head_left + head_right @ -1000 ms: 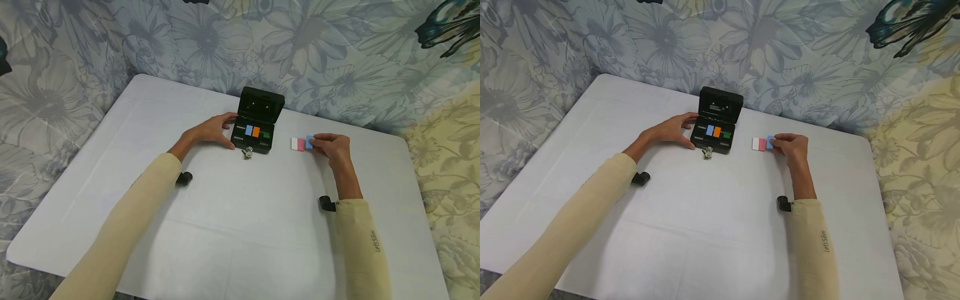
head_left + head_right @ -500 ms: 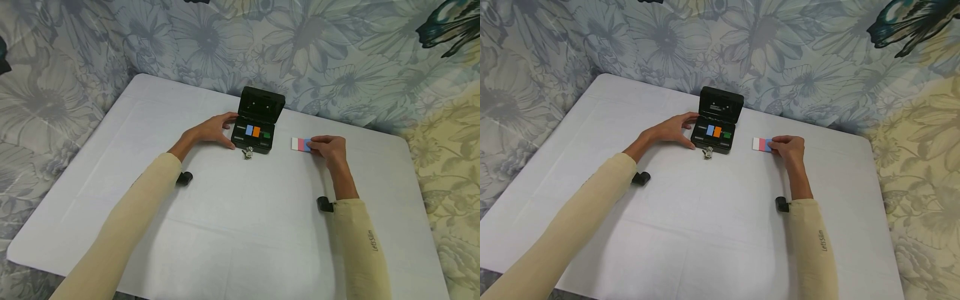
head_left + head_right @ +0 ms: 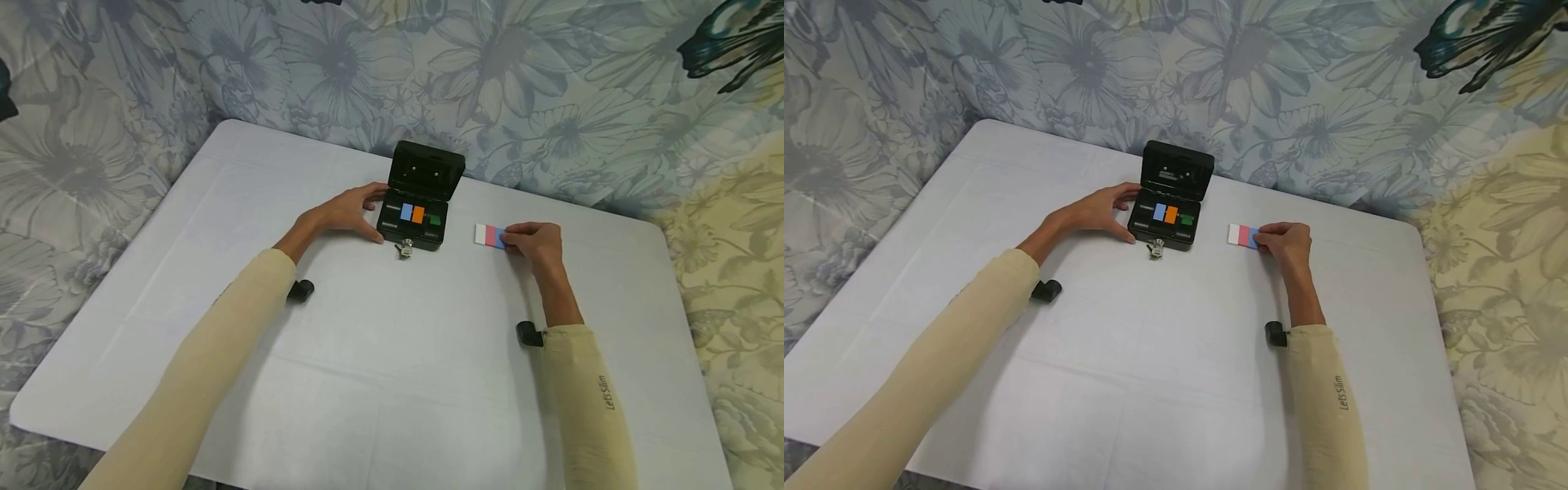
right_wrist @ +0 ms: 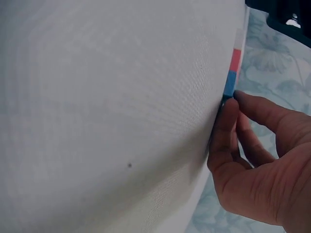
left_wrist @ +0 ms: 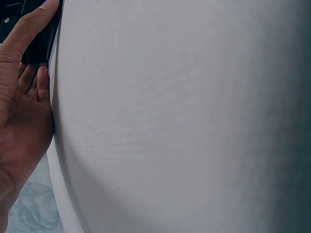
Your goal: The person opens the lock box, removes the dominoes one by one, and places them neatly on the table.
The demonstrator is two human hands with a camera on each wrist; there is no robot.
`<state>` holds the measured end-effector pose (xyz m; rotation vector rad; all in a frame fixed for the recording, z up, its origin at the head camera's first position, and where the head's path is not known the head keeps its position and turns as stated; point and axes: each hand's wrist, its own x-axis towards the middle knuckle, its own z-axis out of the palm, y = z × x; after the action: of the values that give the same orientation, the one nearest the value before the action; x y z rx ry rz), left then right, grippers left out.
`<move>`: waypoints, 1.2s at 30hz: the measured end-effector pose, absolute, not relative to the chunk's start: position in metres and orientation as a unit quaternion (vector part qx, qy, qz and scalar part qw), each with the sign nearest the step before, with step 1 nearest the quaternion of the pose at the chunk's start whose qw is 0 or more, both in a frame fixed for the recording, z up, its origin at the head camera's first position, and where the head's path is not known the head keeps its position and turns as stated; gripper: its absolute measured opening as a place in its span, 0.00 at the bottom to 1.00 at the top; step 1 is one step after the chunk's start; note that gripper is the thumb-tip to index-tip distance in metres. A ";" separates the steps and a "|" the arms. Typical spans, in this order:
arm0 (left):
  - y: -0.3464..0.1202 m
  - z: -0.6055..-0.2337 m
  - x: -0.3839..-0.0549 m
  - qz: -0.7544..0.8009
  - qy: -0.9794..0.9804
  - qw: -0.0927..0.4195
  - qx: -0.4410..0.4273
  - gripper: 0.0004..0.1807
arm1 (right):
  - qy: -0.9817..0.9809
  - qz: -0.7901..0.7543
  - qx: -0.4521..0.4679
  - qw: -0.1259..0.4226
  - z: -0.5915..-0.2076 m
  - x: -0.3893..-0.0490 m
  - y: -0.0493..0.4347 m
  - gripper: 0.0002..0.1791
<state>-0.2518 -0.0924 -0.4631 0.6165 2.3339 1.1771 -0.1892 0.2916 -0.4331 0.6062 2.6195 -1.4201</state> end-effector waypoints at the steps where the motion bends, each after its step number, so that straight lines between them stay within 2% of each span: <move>1: -0.092 -0.463 -0.252 0.427 0.846 0.226 0.224 0.65 | 0.859 -0.469 0.200 0.050 -0.433 -0.189 0.292 0.22; 14: -0.093 -0.463 -0.254 0.430 0.845 0.228 0.224 0.65 | 0.851 -0.488 0.191 0.019 -0.419 -0.191 0.282 0.17; 23: -0.092 -0.464 -0.254 0.429 0.844 0.228 0.226 0.65 | 0.841 -0.518 0.151 0.036 -0.400 -0.192 0.263 0.17; 36: -0.092 -0.463 -0.253 0.432 0.843 0.230 0.224 0.65 | 0.842 -0.522 0.129 0.042 -0.396 -0.200 0.230 0.16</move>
<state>-0.2529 -0.0922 -0.4629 0.6162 2.3186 1.1891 -0.2001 0.2303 -0.3961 0.3942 2.5786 -1.5967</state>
